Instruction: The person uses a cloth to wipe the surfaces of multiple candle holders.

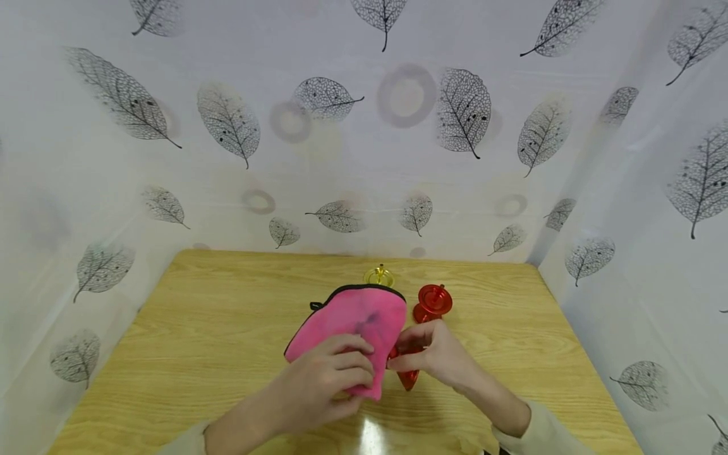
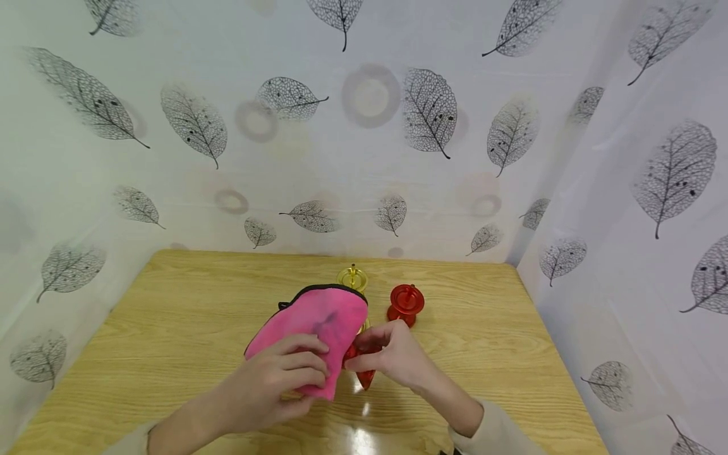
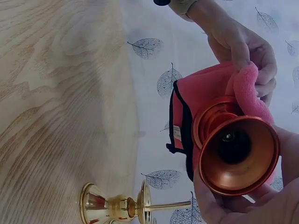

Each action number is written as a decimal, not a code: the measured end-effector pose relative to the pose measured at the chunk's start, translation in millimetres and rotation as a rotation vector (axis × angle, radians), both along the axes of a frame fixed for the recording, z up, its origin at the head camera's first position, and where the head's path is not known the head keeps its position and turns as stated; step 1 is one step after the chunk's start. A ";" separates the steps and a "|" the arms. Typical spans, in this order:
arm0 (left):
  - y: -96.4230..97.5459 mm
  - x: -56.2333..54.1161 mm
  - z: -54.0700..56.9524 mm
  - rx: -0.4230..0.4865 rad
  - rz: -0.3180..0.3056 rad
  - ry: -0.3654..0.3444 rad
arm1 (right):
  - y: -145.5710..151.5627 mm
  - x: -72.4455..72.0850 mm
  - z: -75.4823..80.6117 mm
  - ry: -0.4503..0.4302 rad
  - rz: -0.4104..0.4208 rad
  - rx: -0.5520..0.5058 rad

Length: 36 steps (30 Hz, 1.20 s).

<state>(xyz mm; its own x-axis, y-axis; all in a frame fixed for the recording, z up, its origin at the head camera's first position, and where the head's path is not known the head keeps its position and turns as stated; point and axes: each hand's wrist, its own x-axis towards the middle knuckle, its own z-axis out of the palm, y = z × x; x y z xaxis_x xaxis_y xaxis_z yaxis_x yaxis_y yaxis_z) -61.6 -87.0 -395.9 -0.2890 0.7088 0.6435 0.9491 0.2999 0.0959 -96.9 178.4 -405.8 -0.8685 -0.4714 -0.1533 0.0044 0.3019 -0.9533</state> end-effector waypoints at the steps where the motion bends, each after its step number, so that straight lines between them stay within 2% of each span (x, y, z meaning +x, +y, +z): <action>1: 0.2 -0.9 -0.2 0.007 0.000 0.004 | 0.1 1.1 0.7 0.017 -0.006 0.008; 6: 1.6 -5.3 0.0 0.066 -0.019 -0.020 | -1.2 7.6 1.6 0.125 -0.016 0.030; 12: 1.1 -10.3 1.9 0.178 -0.019 -0.126 | -3.2 18.0 -2.6 0.315 0.012 0.077; 15: -3.0 -12.6 2.6 0.278 -0.027 -0.191 | -1.3 22.5 -4.4 0.430 0.059 0.050; 17: -6.3 -13.6 3.1 0.355 -0.034 -0.260 | 2.1 25.2 -3.8 0.475 0.093 0.013; 19: -9.4 -13.2 2.9 0.439 -0.003 -0.343 | 6.5 26.9 -2.4 0.501 0.114 -0.021; 22: -11.6 -10.0 1.8 0.543 0.101 -0.463 | 13.6 28.3 1.7 0.471 0.107 -0.083; 26: -10.2 -6.2 -0.6 0.643 0.220 -0.537 | 19.8 26.7 5.1 0.409 0.061 -0.242; 29: -5.7 -4.3 -3.5 0.717 0.271 -0.573 | 20.8 24.7 5.7 0.367 0.013 -0.351; 36: 19.9 2.6 -16.6 0.980 0.366 -0.666 | 13.3 21.0 4.3 0.223 -0.156 -0.470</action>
